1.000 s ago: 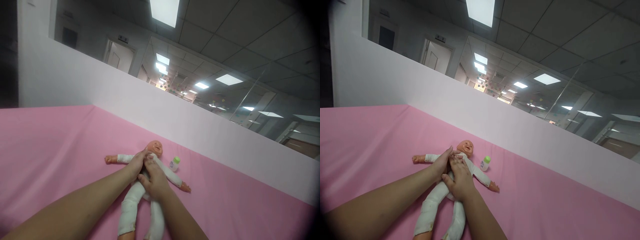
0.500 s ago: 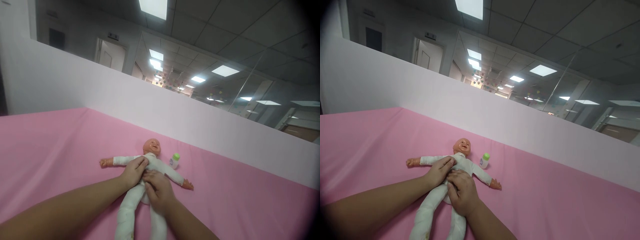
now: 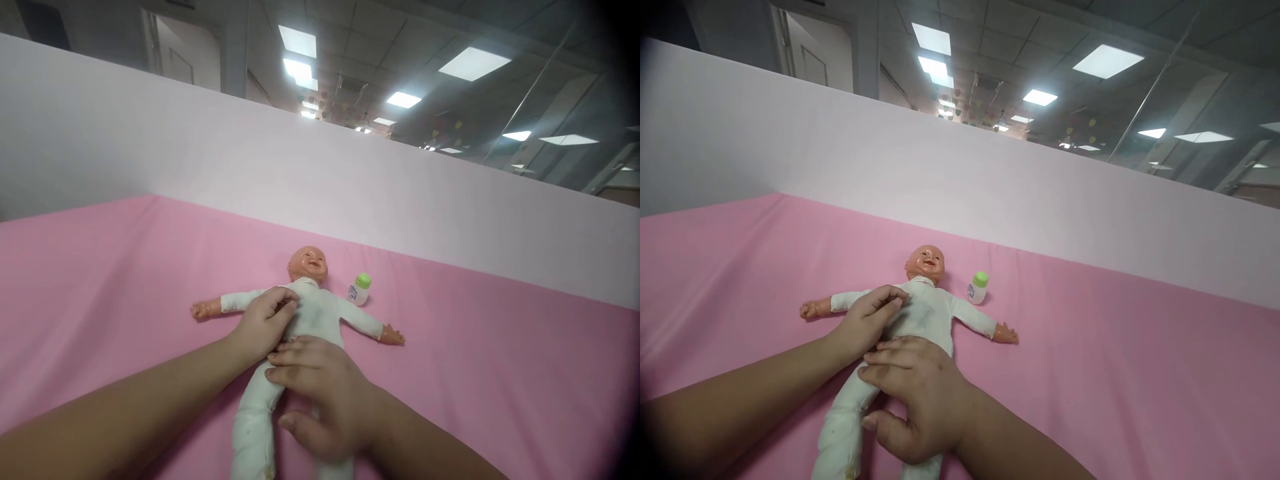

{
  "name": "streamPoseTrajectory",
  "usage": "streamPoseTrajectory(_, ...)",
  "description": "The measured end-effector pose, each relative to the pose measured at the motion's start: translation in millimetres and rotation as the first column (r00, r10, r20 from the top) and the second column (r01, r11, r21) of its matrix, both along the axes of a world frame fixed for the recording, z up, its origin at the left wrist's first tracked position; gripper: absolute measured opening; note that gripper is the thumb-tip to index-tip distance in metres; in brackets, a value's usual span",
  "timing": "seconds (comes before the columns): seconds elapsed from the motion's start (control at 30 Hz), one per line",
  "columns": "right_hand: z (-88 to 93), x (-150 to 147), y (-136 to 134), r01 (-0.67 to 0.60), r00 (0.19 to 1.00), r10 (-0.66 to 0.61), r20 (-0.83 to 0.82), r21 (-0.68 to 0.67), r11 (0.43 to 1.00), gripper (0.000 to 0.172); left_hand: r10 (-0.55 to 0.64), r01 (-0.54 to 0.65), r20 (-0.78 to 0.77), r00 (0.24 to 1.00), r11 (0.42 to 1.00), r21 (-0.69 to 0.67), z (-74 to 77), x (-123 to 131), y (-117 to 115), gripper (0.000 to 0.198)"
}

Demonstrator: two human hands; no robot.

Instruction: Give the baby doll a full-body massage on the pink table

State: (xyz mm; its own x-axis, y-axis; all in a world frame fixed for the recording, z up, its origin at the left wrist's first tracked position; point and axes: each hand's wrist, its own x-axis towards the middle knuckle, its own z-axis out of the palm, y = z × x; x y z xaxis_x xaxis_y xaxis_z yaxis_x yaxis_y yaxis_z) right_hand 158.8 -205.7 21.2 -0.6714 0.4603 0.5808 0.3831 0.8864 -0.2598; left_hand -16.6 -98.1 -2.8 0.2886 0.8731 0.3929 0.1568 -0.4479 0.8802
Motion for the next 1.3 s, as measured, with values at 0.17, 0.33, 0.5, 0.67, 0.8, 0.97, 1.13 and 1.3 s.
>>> streamPoseTrajectory(0.17,1.5,-2.5,-3.2,0.055,0.997,-0.056,0.056,0.023,0.998,0.070,-0.014,0.189,0.464,0.886,0.924,-0.332,23.7,3.9,-14.9,0.034)
streamPoseTrajectory(0.33,0.0,-5.7,-4.4,0.076,0.976,-0.091,0.200,0.080,0.994,0.085,-0.019,0.559,0.704,0.710,0.623,-0.547,54.4,8.8,-54.4,0.060)
streamPoseTrajectory(0.5,-1.0,-7.5,-0.3,0.199,0.959,-0.209,0.189,0.070,0.977,0.089,-0.052,0.578,0.683,0.729,0.581,-0.572,57.7,10.9,-62.5,0.073)
streamPoseTrajectory(0.67,-1.1,-4.6,4.9,0.289,0.939,-0.289,0.185,0.028,0.957,0.089,-0.012,0.569,0.712,0.702,0.611,-0.550,56.1,8.1,-48.7,0.071)
streamPoseTrajectory(0.8,0.2,-3.1,3.4,0.284,0.935,-0.268,0.233,-0.036,0.958,0.089,0.029,0.510,0.701,0.713,0.664,-0.547,57.2,1.8,-35.1,0.070)
streamPoseTrajectory(0.97,0.8,-5.2,-1.8,0.192,0.950,-0.186,0.251,-0.001,0.981,0.073,0.028,0.522,0.726,0.687,0.676,-0.520,51.8,-6.0,-21.7,0.068)
streamPoseTrajectory(1.13,4.2,-9.0,-5.6,0.118,0.973,-0.129,0.189,0.071,0.991,0.068,-0.044,0.565,0.730,0.682,0.665,-0.488,49.3,-4.8,-27.9,0.066)
streamPoseTrajectory(1.3,3.5,-12.6,-8.9,0.091,0.995,-0.095,0.020,0.153,0.984,0.056,-0.183,0.618,0.702,0.689,0.653,-0.437,52.5,1.3,-44.7,0.071)
